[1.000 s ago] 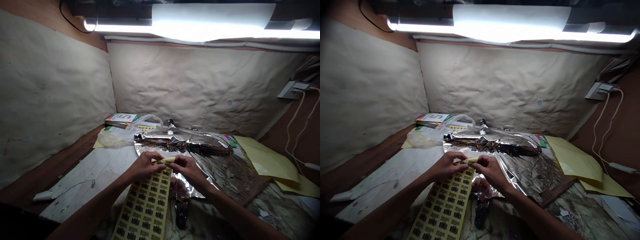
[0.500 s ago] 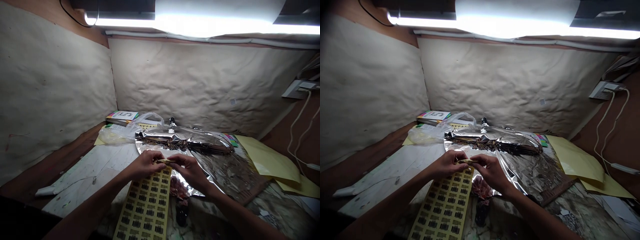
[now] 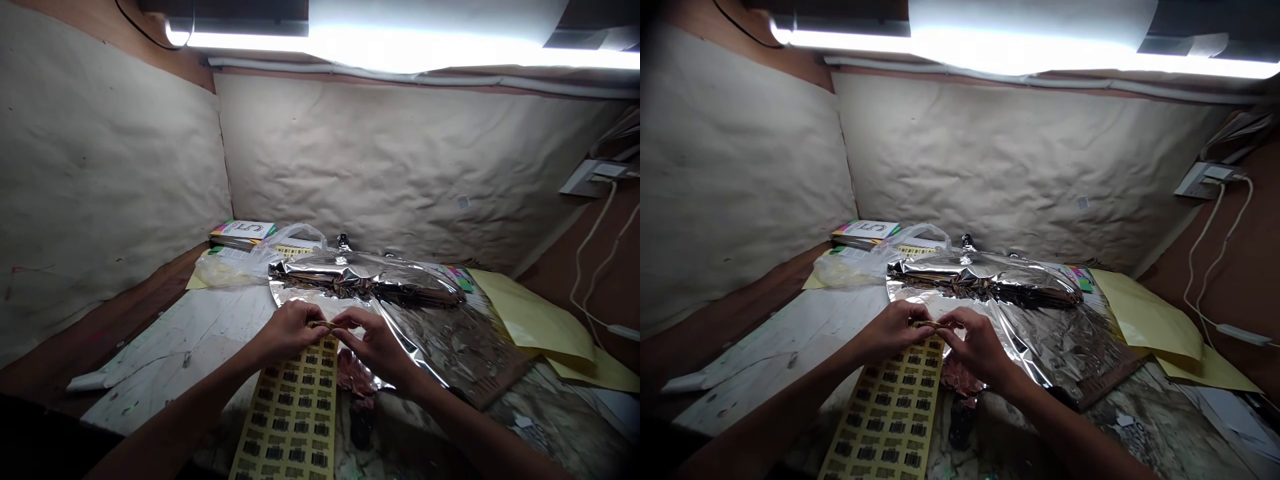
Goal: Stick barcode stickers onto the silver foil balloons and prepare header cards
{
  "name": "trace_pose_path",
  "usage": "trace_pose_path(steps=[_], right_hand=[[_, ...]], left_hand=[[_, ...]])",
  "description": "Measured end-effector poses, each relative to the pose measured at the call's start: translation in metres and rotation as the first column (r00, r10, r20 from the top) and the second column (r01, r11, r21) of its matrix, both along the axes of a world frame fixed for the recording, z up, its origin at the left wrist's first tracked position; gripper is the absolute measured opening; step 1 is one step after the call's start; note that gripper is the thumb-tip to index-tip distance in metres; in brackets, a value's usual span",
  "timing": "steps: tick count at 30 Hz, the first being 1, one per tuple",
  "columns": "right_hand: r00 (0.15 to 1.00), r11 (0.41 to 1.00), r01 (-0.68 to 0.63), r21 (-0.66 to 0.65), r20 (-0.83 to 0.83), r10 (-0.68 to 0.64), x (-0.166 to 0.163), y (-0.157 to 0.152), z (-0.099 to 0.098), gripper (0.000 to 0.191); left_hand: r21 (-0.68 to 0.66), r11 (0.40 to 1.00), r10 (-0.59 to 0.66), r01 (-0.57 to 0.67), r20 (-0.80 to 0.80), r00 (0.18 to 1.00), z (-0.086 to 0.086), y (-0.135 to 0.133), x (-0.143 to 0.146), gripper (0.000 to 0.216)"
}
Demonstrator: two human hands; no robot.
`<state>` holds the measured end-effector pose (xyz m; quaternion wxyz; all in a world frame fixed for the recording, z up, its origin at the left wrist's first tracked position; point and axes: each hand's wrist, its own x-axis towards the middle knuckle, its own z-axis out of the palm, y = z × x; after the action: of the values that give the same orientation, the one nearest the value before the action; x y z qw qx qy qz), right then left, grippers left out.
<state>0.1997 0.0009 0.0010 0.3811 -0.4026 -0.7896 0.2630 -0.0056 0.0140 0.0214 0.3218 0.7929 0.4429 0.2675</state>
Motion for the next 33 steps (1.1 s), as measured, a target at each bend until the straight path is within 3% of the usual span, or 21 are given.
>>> trace_pose_path(steps=[5, 11, 14, 19, 22, 24, 26, 28, 29, 31, 33], right_hand=[[0.999, 0.973, 0.034, 0.229, 0.033, -0.042, -0.003, 0.000, -0.004, 0.009], [0.981, 0.854, 0.023, 0.520, 0.151, -0.118, -0.004, -0.004, -0.005, 0.014], [0.976, 0.829, -0.004, 0.560, 0.183, -0.119, -0.003, -0.005, -0.003, 0.015], [0.988, 0.839, -0.010, 0.544, 0.133, -0.074, -0.002, -0.004, -0.002, 0.013], [0.996, 0.888, -0.043, 0.457, 0.088, 0.003, 0.000, -0.004, -0.001, 0.010], [0.999, 0.942, -0.047, 0.331, 0.033, 0.038, 0.004, -0.003, 0.003, 0.008], [0.997, 0.989, -0.033, 0.144, -0.059, 0.042, 0.012, -0.001, 0.008, 0.009], [0.985, 0.991, -0.083, -0.101, -0.161, 0.066, 0.024, 0.002, 0.014, 0.015], [0.976, 0.962, -0.141, -0.234, -0.196, 0.095, 0.031, 0.004, 0.017, 0.019], [0.957, 0.849, -0.260, -0.461, -0.237, 0.164, 0.045, 0.008, 0.021, 0.026], [0.946, 0.735, -0.317, -0.600, -0.248, 0.206, 0.056, 0.010, 0.019, 0.032]], left_hand=[[-0.037, 0.999, -0.013, 0.015, 0.039, 0.999, -0.002, -0.001, 0.001, 0.024], [-0.208, 0.971, -0.088, 0.121, 0.161, 0.983, -0.008, 0.005, -0.004, 0.032], [-0.298, 0.934, -0.117, 0.195, 0.262, 0.958, -0.011, 0.007, -0.007, 0.035], [-0.392, 0.874, -0.149, 0.287, 0.345, 0.927, -0.014, 0.012, -0.010, 0.041], [-0.422, 0.853, -0.158, 0.307, 0.353, 0.922, -0.017, 0.016, -0.011, 0.041], [-0.433, 0.855, -0.144, 0.286, 0.332, 0.932, -0.019, 0.020, -0.012, 0.041], [-0.448, 0.858, -0.119, 0.252, 0.304, 0.945, -0.022, 0.023, -0.015, 0.041], [-0.467, 0.853, -0.109, 0.234, 0.278, 0.954, -0.023, 0.025, -0.017, 0.040], [-0.477, 0.847, -0.119, 0.235, 0.261, 0.958, -0.023, 0.025, -0.018, 0.039], [-0.497, 0.830, -0.165, 0.252, 0.213, 0.963, -0.021, 0.024, -0.020, 0.038], [-0.522, 0.808, -0.219, 0.273, 0.162, 0.962, -0.017, 0.022, -0.021, 0.036]])
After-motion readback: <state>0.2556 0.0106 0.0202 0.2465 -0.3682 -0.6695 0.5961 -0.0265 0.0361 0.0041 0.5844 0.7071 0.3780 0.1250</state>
